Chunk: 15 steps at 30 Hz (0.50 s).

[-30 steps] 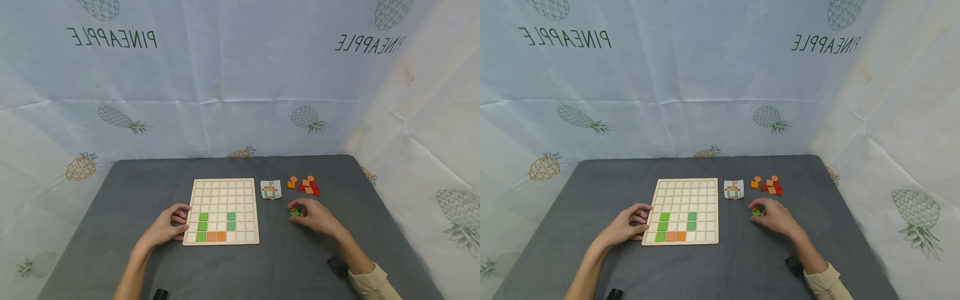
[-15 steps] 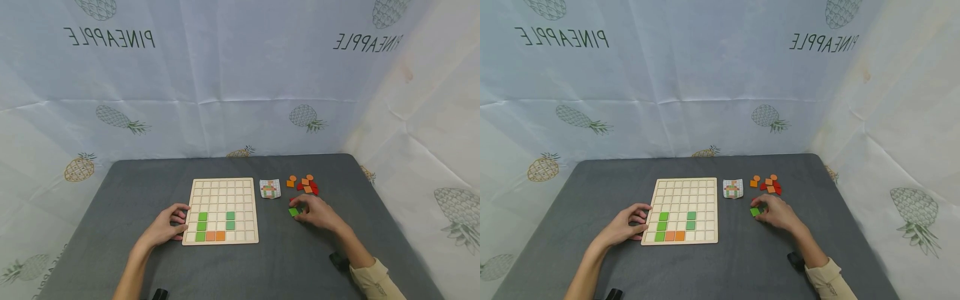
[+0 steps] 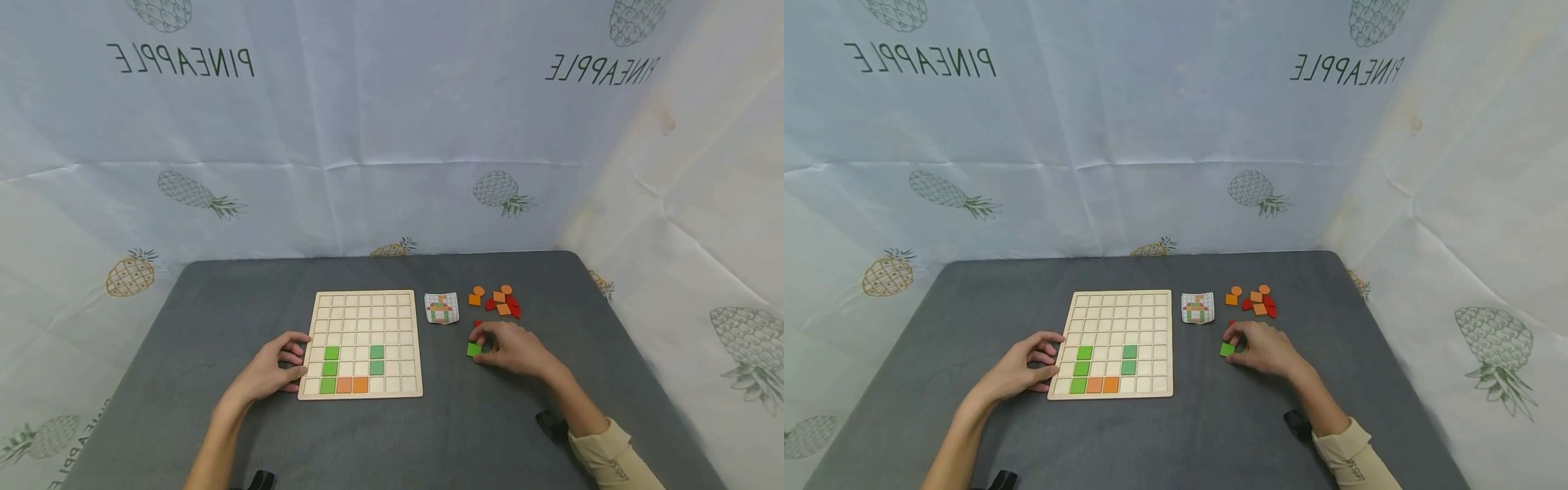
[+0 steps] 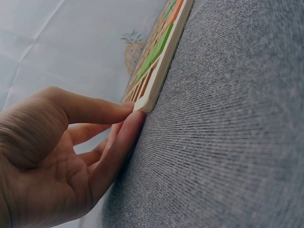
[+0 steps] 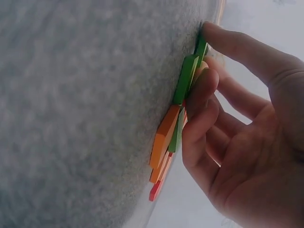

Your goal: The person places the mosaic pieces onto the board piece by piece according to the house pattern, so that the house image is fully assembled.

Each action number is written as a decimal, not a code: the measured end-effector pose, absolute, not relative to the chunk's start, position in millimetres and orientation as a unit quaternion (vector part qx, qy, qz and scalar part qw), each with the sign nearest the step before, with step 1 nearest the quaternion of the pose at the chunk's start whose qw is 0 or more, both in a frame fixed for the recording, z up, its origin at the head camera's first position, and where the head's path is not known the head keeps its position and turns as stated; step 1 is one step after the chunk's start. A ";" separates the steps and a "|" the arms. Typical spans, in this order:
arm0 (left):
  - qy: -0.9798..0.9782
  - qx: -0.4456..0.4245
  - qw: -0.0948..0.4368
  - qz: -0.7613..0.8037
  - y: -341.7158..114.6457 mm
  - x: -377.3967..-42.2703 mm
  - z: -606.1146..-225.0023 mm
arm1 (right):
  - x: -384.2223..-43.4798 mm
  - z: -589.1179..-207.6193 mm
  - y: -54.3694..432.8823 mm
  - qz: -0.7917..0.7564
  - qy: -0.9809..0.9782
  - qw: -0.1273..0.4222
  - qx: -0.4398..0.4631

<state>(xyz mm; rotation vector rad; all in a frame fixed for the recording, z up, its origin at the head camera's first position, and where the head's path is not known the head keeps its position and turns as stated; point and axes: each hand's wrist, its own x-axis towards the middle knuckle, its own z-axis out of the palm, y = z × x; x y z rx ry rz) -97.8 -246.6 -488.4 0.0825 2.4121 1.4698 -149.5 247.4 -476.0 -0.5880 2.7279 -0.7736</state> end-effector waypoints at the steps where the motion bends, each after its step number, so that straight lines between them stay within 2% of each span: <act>1: 0.843 0.026 0.158 0.514 -246.5 -97.8 -488.8 | -149.4 -475.9 246.4 -0.265 0.935 0.121 -0.204; 15: 0.840 0.024 0.162 0.518 -247.4 -98.2 -491.7 | -143.6 -473.3 218.4 -0.325 0.900 0.101 -0.272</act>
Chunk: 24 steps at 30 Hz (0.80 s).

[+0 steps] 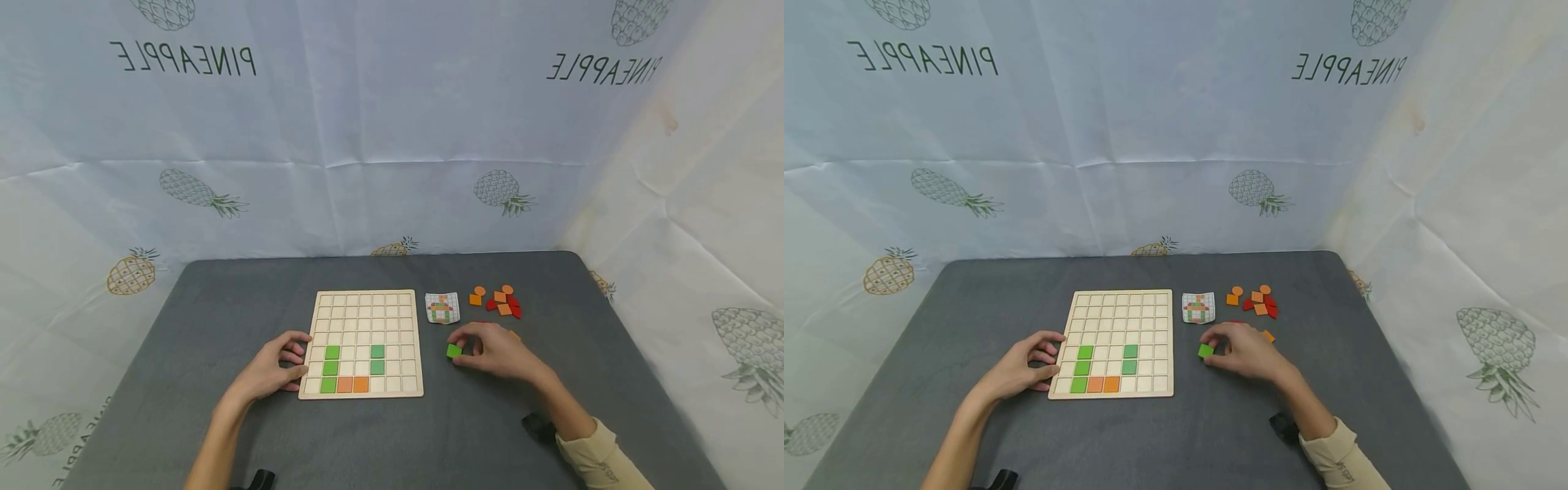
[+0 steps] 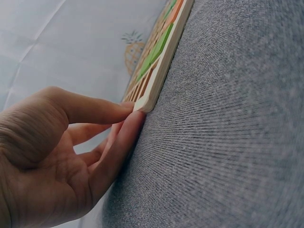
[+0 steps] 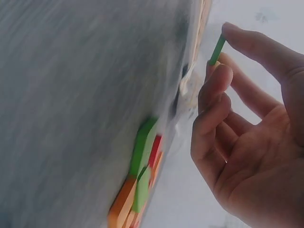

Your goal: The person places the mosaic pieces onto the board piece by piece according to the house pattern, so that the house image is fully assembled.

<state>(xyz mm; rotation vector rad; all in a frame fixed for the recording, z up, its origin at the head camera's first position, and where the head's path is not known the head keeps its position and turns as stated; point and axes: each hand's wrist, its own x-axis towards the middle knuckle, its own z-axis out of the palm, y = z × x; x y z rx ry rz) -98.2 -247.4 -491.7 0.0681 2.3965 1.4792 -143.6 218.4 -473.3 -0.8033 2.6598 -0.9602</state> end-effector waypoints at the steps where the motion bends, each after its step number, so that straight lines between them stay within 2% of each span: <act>1: 0.840 0.024 0.161 0.518 -247.4 -98.3 -491.8 | -143.3 -473.0 214.9 -0.329 0.898 0.099 -0.277; 15: 0.839 0.025 0.163 0.518 -246.6 -99.8 -490.8 | -141.4 -468.2 150.2 -0.353 0.873 0.101 -0.321; 24: 0.841 0.022 0.163 0.516 -248.0 -98.8 -489.6 | -140.5 -467.6 112.3 -0.363 0.852 0.146 -0.347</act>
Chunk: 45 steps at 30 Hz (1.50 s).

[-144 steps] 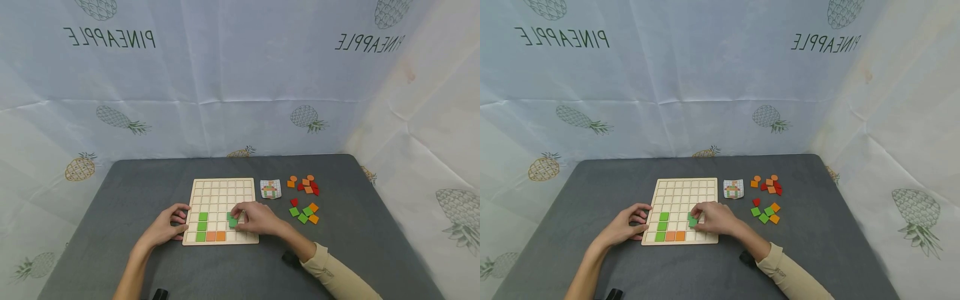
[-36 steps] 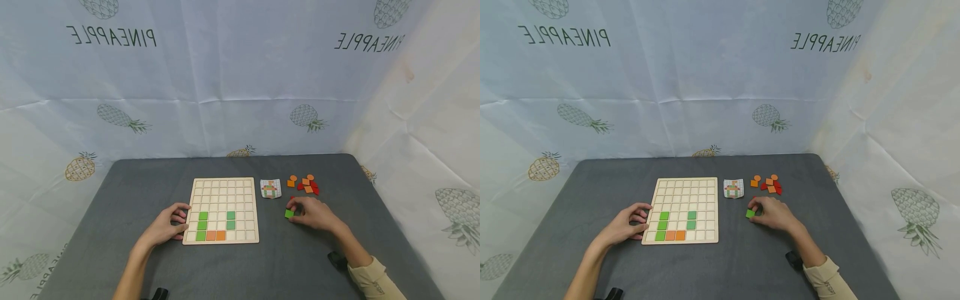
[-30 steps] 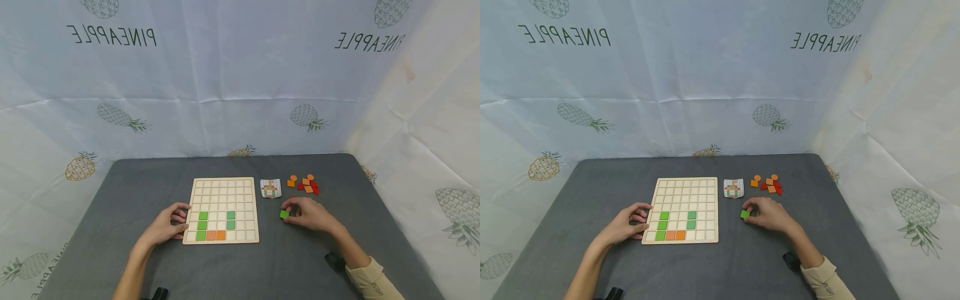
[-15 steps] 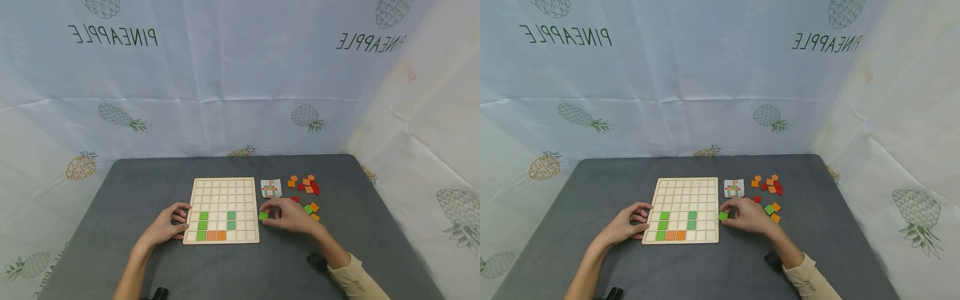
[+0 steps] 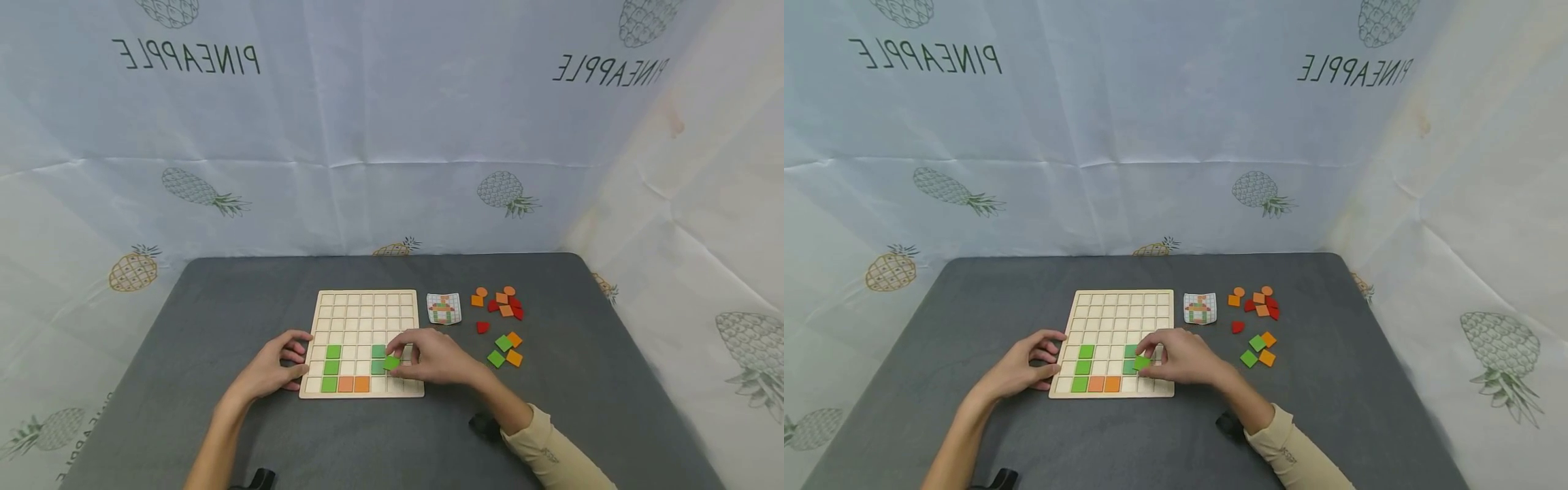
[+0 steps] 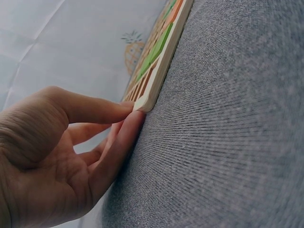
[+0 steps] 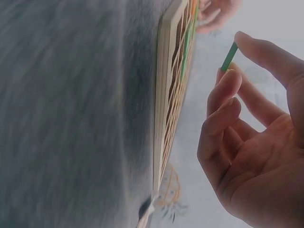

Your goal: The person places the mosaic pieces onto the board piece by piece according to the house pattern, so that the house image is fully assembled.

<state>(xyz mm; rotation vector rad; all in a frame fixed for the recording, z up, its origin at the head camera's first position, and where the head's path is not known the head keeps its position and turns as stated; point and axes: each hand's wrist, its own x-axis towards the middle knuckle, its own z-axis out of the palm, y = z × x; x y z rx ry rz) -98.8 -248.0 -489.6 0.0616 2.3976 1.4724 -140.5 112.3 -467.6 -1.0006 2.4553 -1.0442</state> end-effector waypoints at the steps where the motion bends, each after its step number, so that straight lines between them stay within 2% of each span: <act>1: 0.841 0.022 0.162 0.516 -247.9 -98.5 -489.7 | -140.2 -468.5 109.1 -0.362 0.850 0.148 -0.352; 17: 0.841 0.023 0.158 0.517 -247.5 -97.7 -490.2 | -130.2 -477.3 85.3 -0.263 0.871 0.159 -0.384; 34: 0.844 0.016 0.156 0.513 -245.3 -97.8 -489.7 | -126.7 -472.8 82.7 -0.258 0.876 0.162 -0.375; 45: 0.844 0.019 0.155 0.513 -245.8 -97.7 -490.2 | -129.8 -466.2 99.1 -0.285 0.873 0.166 -0.360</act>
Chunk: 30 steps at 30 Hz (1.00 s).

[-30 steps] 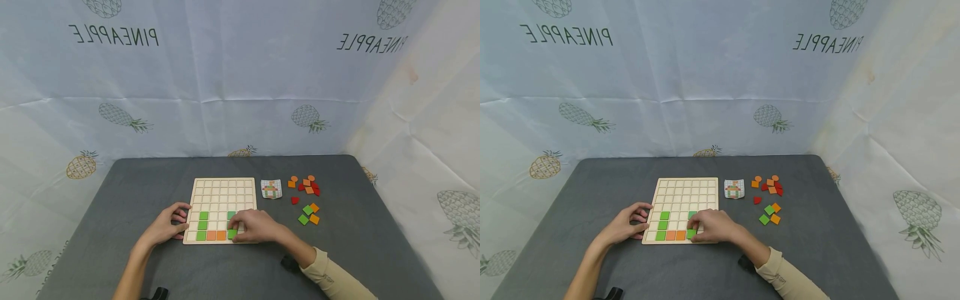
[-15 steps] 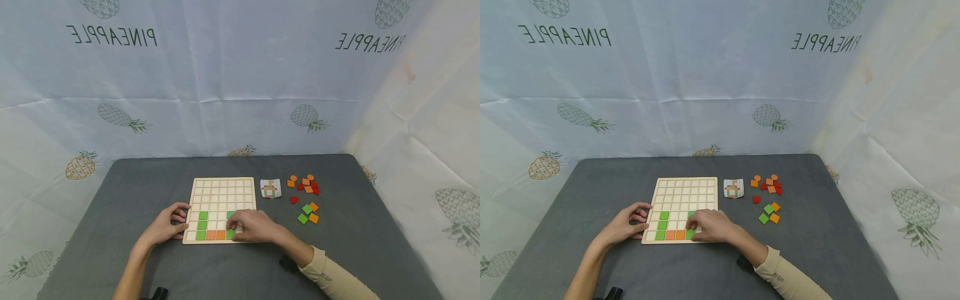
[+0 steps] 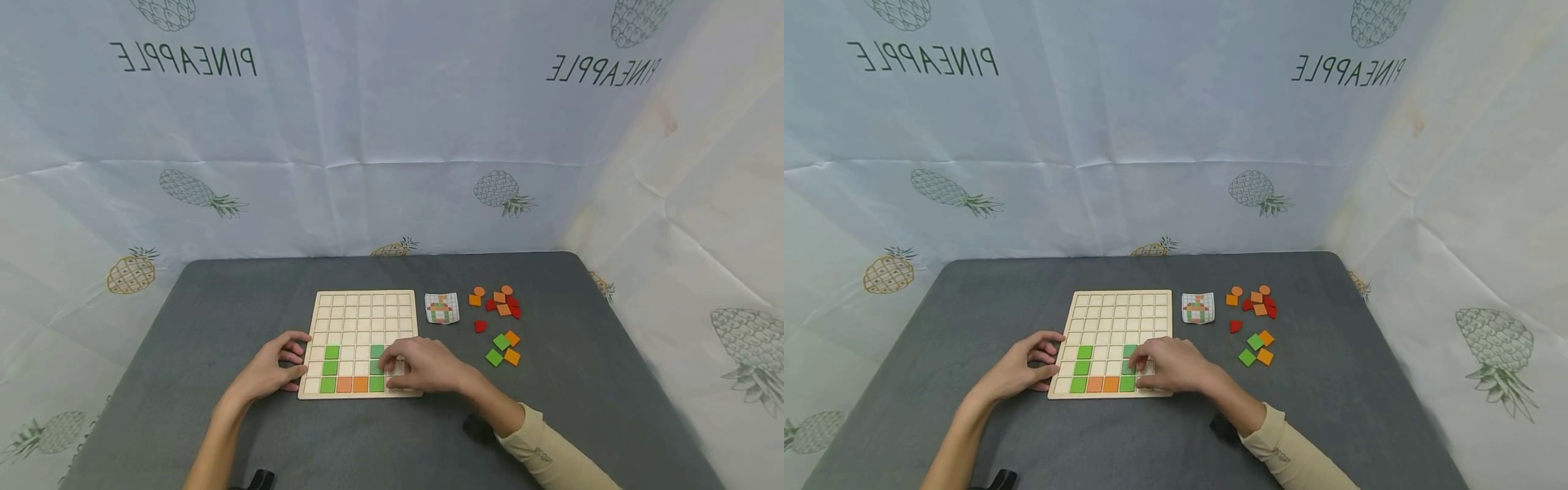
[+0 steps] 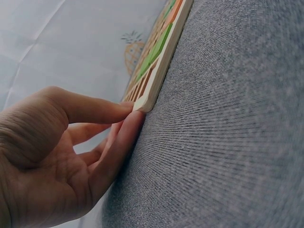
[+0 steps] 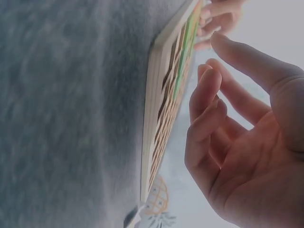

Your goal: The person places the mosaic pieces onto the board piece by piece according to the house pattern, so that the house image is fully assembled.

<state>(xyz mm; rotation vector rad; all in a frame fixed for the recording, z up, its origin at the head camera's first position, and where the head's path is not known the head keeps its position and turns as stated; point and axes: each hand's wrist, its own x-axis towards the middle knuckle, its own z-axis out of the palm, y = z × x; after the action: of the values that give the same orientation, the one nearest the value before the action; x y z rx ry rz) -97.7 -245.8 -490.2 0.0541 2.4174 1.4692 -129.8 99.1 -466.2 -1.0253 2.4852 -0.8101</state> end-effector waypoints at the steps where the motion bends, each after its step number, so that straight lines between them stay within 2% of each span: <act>1: 0.845 0.023 0.155 0.511 -246.1 -97.5 -490.4 | -130.7 -465.8 101.3 -0.289 0.873 0.166 -0.357; 16: 0.842 0.015 0.158 0.516 -245.2 -96.0 -491.2 | -142.6 -456.8 146.2 -0.317 0.888 0.144 -0.298; 30: 0.841 0.017 0.159 0.517 -246.0 -96.9 -491.8 | -168.8 -449.0 213.1 -0.369 0.891 0.100 -0.245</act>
<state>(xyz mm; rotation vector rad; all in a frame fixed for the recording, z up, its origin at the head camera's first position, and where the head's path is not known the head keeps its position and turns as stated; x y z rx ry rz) -96.9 -246.0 -491.8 0.0484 2.4051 1.4769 -168.8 213.1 -449.0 -0.7254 2.6331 -1.0900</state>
